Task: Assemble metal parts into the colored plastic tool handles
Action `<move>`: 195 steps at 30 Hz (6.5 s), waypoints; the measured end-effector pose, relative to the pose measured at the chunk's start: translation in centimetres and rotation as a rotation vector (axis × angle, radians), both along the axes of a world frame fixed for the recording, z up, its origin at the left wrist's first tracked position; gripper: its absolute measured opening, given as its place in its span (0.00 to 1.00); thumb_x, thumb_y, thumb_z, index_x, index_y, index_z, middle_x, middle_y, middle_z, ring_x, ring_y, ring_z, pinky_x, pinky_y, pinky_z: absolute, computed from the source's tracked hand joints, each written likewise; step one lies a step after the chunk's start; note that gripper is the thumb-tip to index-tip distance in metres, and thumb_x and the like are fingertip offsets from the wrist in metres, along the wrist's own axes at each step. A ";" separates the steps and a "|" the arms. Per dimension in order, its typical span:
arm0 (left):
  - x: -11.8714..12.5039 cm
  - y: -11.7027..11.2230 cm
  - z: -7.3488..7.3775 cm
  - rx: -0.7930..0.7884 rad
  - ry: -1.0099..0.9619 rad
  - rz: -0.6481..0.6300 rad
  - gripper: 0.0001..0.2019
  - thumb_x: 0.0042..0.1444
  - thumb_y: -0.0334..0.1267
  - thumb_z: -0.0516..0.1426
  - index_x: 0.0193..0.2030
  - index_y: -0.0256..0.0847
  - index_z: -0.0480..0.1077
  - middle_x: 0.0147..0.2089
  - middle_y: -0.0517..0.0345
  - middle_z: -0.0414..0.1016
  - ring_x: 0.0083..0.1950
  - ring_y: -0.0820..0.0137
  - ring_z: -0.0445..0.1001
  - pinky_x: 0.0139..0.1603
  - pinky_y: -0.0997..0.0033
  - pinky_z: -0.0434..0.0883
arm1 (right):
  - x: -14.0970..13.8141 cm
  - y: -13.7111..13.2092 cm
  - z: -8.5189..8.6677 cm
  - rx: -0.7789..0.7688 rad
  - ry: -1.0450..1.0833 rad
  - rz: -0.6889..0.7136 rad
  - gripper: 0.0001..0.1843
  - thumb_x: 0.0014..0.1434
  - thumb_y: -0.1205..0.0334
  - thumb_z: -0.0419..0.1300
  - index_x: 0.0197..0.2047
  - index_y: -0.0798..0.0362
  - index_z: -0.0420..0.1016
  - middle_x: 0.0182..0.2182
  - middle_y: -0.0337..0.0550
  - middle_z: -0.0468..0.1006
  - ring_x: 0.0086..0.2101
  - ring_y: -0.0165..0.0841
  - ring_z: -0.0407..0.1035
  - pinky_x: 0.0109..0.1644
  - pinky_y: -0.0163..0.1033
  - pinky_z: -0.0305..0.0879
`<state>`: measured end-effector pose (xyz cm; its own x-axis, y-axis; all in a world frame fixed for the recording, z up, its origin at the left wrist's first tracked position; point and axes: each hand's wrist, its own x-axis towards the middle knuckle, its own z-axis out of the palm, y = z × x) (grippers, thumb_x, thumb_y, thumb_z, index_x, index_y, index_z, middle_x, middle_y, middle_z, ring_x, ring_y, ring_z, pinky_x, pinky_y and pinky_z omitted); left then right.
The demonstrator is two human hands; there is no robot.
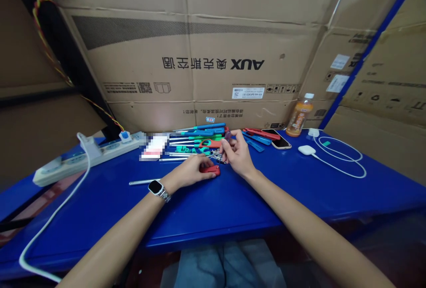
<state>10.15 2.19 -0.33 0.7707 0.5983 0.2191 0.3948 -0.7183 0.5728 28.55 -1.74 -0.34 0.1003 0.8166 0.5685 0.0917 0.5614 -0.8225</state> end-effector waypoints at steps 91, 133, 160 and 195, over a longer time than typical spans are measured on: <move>2.2 -0.5 3.9 -0.026 -0.572 0.178 0.14 0.56 0.48 0.61 0.39 0.38 0.72 0.39 0.53 0.76 0.38 0.68 0.73 0.38 0.70 0.70 | -0.3 0.0 0.1 -0.051 -0.222 0.076 0.15 0.62 0.47 0.58 0.37 0.48 0.59 0.25 0.35 0.72 0.21 0.28 0.68 0.24 0.32 0.64; 3.7 -0.5 4.0 0.010 -0.698 0.069 0.16 0.62 0.49 0.56 0.36 0.39 0.77 0.41 0.50 0.76 0.47 0.62 0.74 0.49 0.63 0.70 | 1.0 -0.5 2.4 -0.245 -0.165 0.301 0.22 0.55 0.43 0.63 0.41 0.53 0.68 0.21 0.32 0.69 0.17 0.23 0.59 0.18 0.30 0.51; 4.2 -0.3 3.1 -0.062 -0.820 0.095 0.15 0.56 0.49 0.62 0.32 0.38 0.78 0.42 0.49 0.76 0.47 0.63 0.75 0.45 0.64 0.74 | 0.3 -0.4 2.4 -0.208 -0.043 0.207 0.23 0.48 0.47 0.69 0.36 0.51 0.63 0.22 0.30 0.72 0.15 0.24 0.65 0.18 0.29 0.56; -1.4 -0.4 -1.4 0.105 -0.011 0.031 0.17 0.57 0.50 0.61 0.46 0.40 0.77 0.43 0.50 0.77 0.42 0.60 0.74 0.44 0.63 0.70 | -0.5 -0.1 1.6 -0.159 -0.073 0.089 0.21 0.56 0.45 0.64 0.45 0.47 0.65 0.24 0.31 0.71 0.15 0.23 0.61 0.17 0.29 0.56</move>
<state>8.79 1.75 -1.69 0.7496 0.5949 0.2902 0.4115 -0.7623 0.4996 28.07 -1.85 1.22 -0.0130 0.9005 0.4346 0.1107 0.4333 -0.8944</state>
